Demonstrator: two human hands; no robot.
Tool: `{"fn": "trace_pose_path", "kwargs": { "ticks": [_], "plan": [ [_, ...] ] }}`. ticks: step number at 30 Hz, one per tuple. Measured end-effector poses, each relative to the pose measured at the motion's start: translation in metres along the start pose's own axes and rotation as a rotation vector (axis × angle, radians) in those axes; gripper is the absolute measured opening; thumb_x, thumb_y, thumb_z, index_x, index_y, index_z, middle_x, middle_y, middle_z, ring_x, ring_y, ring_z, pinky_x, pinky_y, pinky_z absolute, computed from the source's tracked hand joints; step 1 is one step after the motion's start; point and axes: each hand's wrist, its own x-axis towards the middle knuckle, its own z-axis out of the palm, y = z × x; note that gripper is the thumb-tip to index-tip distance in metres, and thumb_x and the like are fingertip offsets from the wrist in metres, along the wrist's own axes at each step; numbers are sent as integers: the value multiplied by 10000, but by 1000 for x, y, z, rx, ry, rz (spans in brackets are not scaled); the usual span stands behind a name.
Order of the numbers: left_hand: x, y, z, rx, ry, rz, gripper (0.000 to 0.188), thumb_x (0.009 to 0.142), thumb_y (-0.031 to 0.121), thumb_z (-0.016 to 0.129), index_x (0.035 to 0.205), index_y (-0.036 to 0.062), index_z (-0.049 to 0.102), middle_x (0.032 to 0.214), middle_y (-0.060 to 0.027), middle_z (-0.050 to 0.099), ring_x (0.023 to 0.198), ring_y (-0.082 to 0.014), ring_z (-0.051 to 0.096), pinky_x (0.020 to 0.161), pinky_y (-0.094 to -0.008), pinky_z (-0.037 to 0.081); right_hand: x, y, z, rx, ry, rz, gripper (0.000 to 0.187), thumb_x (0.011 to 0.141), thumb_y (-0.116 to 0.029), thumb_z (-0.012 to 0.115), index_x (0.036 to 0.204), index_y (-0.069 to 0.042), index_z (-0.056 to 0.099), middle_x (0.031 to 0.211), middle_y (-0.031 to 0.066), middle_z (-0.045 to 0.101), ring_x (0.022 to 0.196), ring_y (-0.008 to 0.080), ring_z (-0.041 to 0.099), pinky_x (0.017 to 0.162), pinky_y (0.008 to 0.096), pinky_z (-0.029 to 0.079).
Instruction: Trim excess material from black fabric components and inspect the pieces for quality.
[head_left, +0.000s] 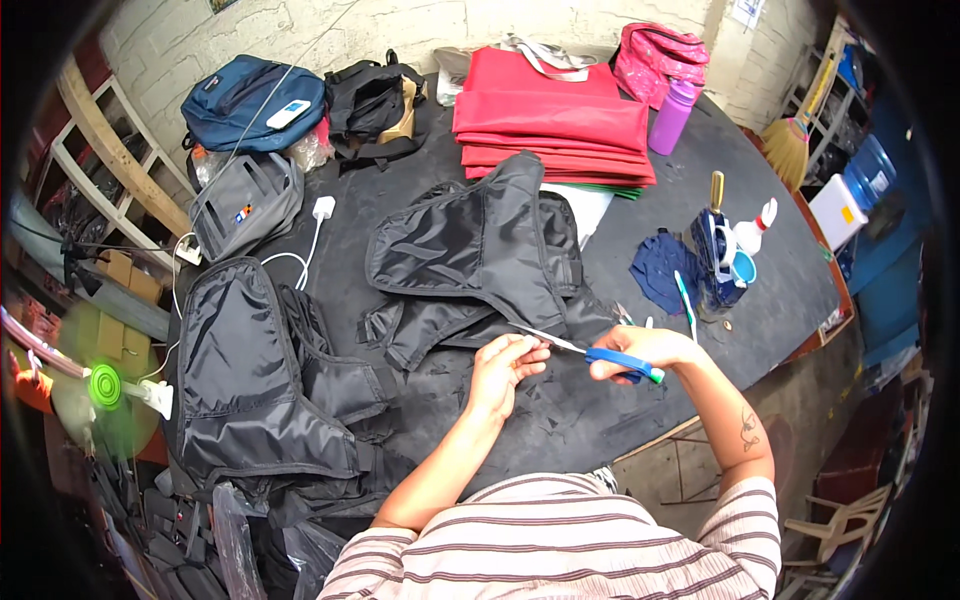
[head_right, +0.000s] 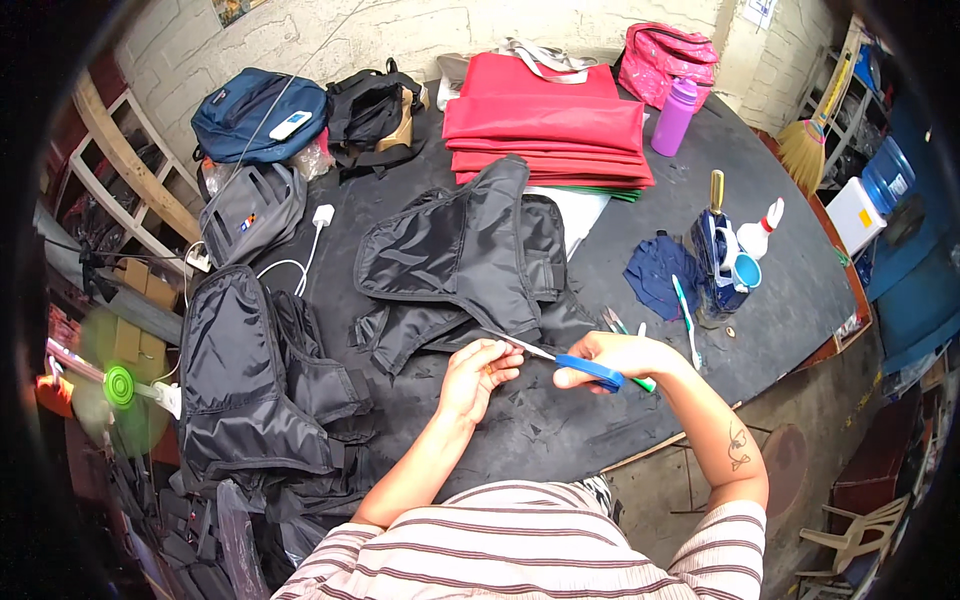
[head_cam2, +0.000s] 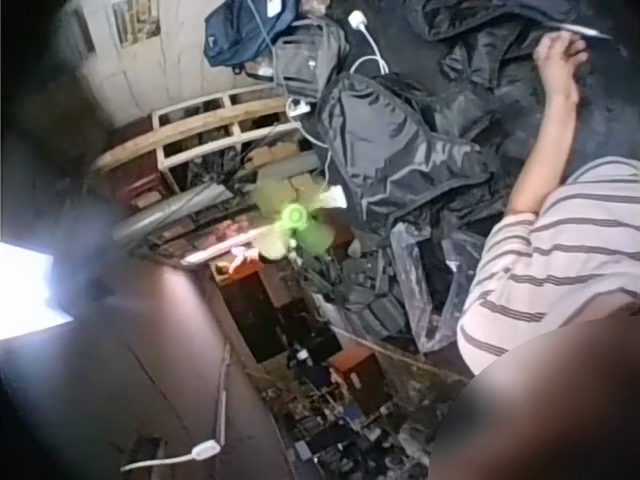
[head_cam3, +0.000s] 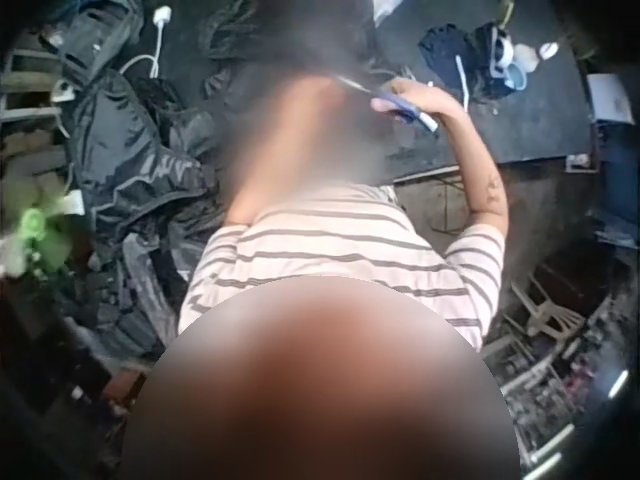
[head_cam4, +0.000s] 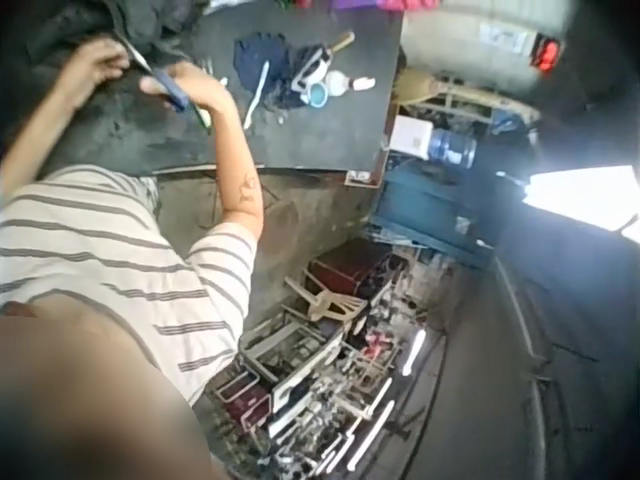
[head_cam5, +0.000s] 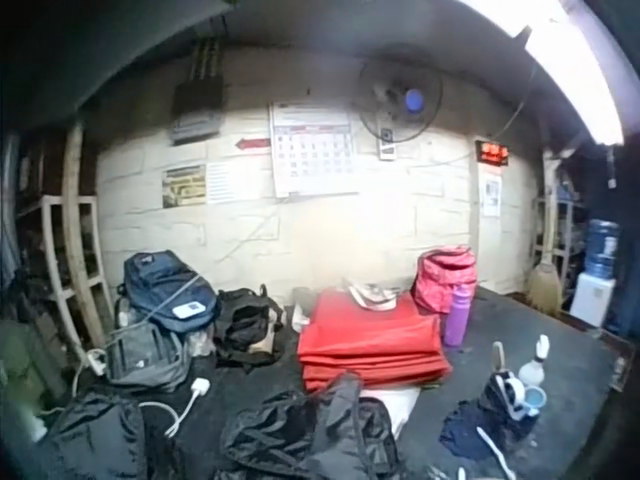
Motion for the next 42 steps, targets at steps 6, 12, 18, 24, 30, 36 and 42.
{"fn": "trace_pose_path", "kwargs": {
  "ticks": [6,12,18,24,30,36,42],
  "plan": [
    [1,2,-5,-24,2,28,135,834,114,556,854,-13,598,864,-120,639,755,-168,627,649,-256,516,9,-3,6,93,52,-44,394,722,-422,697,661,-61,552,534,-22,502,474,51,455,424,208,315],
    [-1,2,-1,4,-4,8,207,861,193,542,799,2,589,827,-118,639,700,-168,627,601,-242,512,0,-12,8,-50,172,25,370,724,-382,702,605,-61,561,469,-23,479,414,47,426,383,212,280],
    [20,23,-16,479,321,389,434,874,448,493,714,49,435,631,-71,538,490,-137,553,424,-222,437,-20,11,7,209,208,-304,431,770,-405,645,617,-23,518,509,21,500,413,69,455,383,210,332],
    [78,47,-56,977,660,600,379,832,205,564,946,-44,302,650,-241,561,602,-392,582,557,-427,458,-22,60,37,434,431,-569,530,761,-510,578,635,2,523,484,48,476,410,101,437,392,228,317],
    [1,93,28,1060,513,1062,249,843,45,484,1066,-6,385,848,-265,551,784,-442,548,674,-446,442,-28,95,58,602,508,-480,555,752,-532,609,669,12,537,500,60,485,417,118,450,388,228,348],
    [-135,187,32,1047,611,1206,251,856,34,515,1099,24,451,1053,-49,456,937,-134,464,882,-268,369,-21,97,50,626,571,-498,522,764,-502,615,695,10,545,533,54,494,442,108,459,400,223,357],
    [-246,302,-85,1513,908,616,370,830,56,549,1169,36,401,849,-48,443,843,-134,448,810,-242,370,-5,88,53,647,500,-487,458,792,-446,613,694,-3,552,548,39,508,453,102,474,409,222,367]
  ]
}}
